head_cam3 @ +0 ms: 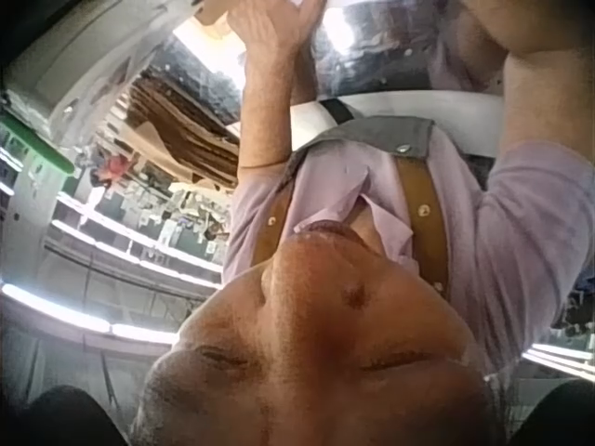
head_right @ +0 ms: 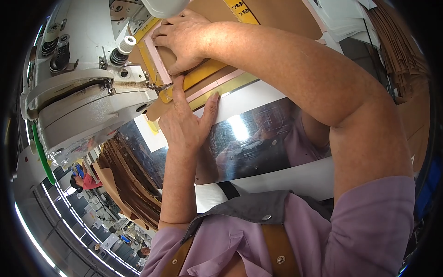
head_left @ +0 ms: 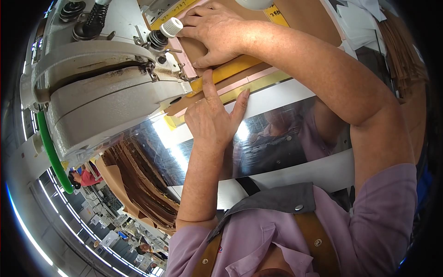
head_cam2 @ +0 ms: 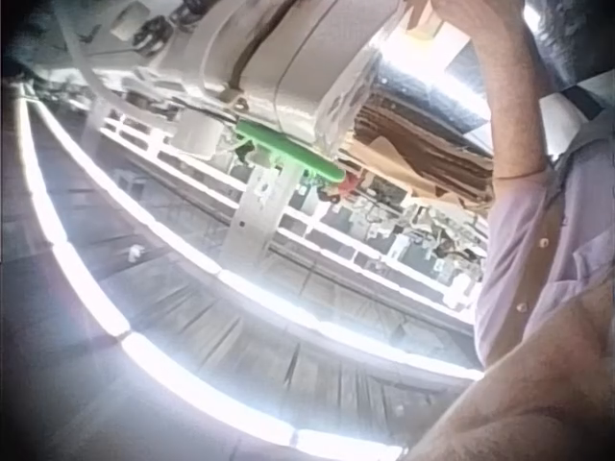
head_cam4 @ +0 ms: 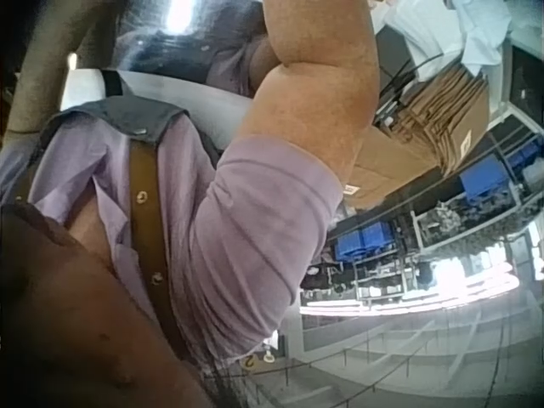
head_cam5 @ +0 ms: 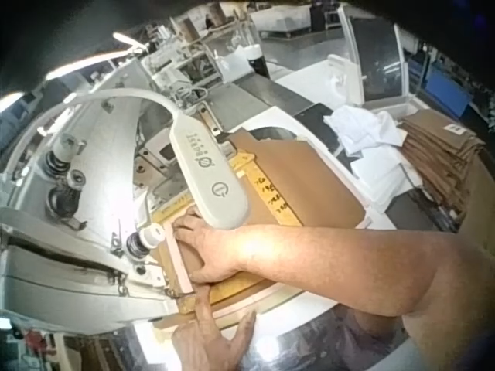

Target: Sewing a leather pocket onto a panel using an industrial sewing machine.

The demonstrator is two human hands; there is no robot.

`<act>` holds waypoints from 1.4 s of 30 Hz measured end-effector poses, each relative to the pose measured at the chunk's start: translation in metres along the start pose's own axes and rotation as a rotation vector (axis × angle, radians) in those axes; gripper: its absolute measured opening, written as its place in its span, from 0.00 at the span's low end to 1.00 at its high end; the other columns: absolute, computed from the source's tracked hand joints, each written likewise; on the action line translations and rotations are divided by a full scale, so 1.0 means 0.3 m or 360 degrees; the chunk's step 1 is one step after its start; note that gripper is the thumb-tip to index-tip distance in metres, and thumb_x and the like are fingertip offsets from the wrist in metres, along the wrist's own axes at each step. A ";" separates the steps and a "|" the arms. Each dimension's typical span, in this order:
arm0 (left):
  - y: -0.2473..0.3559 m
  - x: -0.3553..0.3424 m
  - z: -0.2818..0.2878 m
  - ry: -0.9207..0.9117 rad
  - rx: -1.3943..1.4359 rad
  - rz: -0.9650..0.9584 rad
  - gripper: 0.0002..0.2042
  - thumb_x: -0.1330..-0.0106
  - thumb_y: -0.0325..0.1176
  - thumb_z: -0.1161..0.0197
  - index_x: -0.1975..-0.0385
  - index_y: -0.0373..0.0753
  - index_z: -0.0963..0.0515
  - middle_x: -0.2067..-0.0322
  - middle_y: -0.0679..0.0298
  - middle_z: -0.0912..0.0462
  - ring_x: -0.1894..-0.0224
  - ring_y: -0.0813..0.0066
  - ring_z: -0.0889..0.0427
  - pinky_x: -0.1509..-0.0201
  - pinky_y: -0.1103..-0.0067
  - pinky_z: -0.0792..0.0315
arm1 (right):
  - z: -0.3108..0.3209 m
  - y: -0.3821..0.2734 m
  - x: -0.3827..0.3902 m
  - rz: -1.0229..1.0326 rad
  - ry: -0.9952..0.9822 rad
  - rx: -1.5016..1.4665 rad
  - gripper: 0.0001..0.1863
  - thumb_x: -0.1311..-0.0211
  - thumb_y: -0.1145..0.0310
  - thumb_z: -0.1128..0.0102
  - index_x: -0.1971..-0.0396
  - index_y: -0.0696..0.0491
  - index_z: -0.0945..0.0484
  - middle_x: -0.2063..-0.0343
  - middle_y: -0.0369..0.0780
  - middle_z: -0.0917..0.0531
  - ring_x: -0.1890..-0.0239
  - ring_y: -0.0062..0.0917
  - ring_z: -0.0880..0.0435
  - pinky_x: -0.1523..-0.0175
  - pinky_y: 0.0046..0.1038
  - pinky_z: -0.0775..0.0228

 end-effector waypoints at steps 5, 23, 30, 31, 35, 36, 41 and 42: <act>-0.010 -0.001 -0.016 0.0002 -0.0044 -0.0003 0.44 0.34 0.64 0.38 0.36 0.26 0.33 0.85 0.55 0.19 0.83 0.55 0.16 0.75 0.67 0.24 | 0.005 -0.007 -0.012 0.0051 0.0000 -0.0083 0.46 0.50 0.37 0.32 0.31 0.44 0.27 0.29 0.33 0.29 0.26 0.26 0.37 0.23 0.37 0.50; -0.029 0.057 -0.001 0.0143 0.0098 -0.0128 0.39 0.37 0.57 0.33 0.35 0.32 0.31 0.87 0.57 0.20 0.84 0.57 0.17 0.74 0.67 0.24 | 0.005 -0.004 0.017 0.0115 0.0008 0.0061 0.28 0.29 0.52 0.51 0.32 0.44 0.26 0.33 0.32 0.26 0.29 0.26 0.32 0.25 0.40 0.44; -0.063 0.122 0.025 -0.0006 0.0147 -0.0022 0.38 0.38 0.55 0.32 0.34 0.34 0.31 0.88 0.59 0.23 0.84 0.56 0.19 0.74 0.68 0.26 | -0.001 -0.006 0.082 0.0266 0.0289 -0.0040 0.22 0.29 0.58 0.46 0.40 0.47 0.19 0.42 0.33 0.18 0.37 0.31 0.25 0.31 0.39 0.36; -0.057 0.127 0.031 0.0014 0.0123 -0.0074 0.38 0.38 0.55 0.32 0.34 0.34 0.31 0.89 0.59 0.23 0.85 0.56 0.20 0.74 0.68 0.26 | -0.003 -0.011 0.090 0.0272 0.0266 -0.0072 0.21 0.29 0.58 0.46 0.41 0.47 0.19 0.43 0.34 0.18 0.38 0.31 0.25 0.32 0.39 0.35; -0.038 0.167 0.036 -0.0036 0.0141 -0.0027 0.38 0.38 0.53 0.31 0.34 0.33 0.32 0.89 0.59 0.23 0.85 0.56 0.20 0.74 0.68 0.27 | -0.002 -0.025 0.121 0.0316 0.0294 -0.0071 0.21 0.30 0.59 0.45 0.42 0.49 0.19 0.46 0.35 0.17 0.41 0.32 0.24 0.34 0.39 0.34; -0.034 0.174 0.040 -0.0027 0.0128 -0.0046 0.38 0.38 0.52 0.31 0.34 0.33 0.32 0.89 0.59 0.23 0.85 0.57 0.20 0.74 0.68 0.27 | -0.004 -0.029 0.128 0.0318 0.0298 -0.0069 0.21 0.30 0.59 0.45 0.42 0.49 0.19 0.46 0.35 0.17 0.41 0.32 0.24 0.34 0.39 0.34; -0.024 0.210 0.038 -0.0042 0.0124 -0.0086 0.38 0.39 0.51 0.30 0.34 0.32 0.32 0.89 0.61 0.24 0.85 0.59 0.20 0.74 0.70 0.28 | 0.004 -0.047 0.173 0.0322 0.0301 -0.0087 0.20 0.31 0.60 0.45 0.43 0.51 0.20 0.49 0.35 0.16 0.43 0.31 0.23 0.37 0.38 0.33; -0.021 0.217 0.040 -0.0031 0.0144 -0.0107 0.38 0.39 0.50 0.30 0.34 0.32 0.32 0.89 0.62 0.24 0.85 0.60 0.20 0.74 0.70 0.28 | 0.013 -0.052 0.179 0.0324 0.0301 -0.0087 0.20 0.31 0.60 0.45 0.43 0.51 0.20 0.49 0.35 0.16 0.43 0.31 0.23 0.37 0.38 0.33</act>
Point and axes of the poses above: each hand's wrist, its own x-axis away from the middle knuckle, its own z-axis out of the back of the hand, y = z × x, the point moved 3 cm from there along -x, towards the middle knuckle
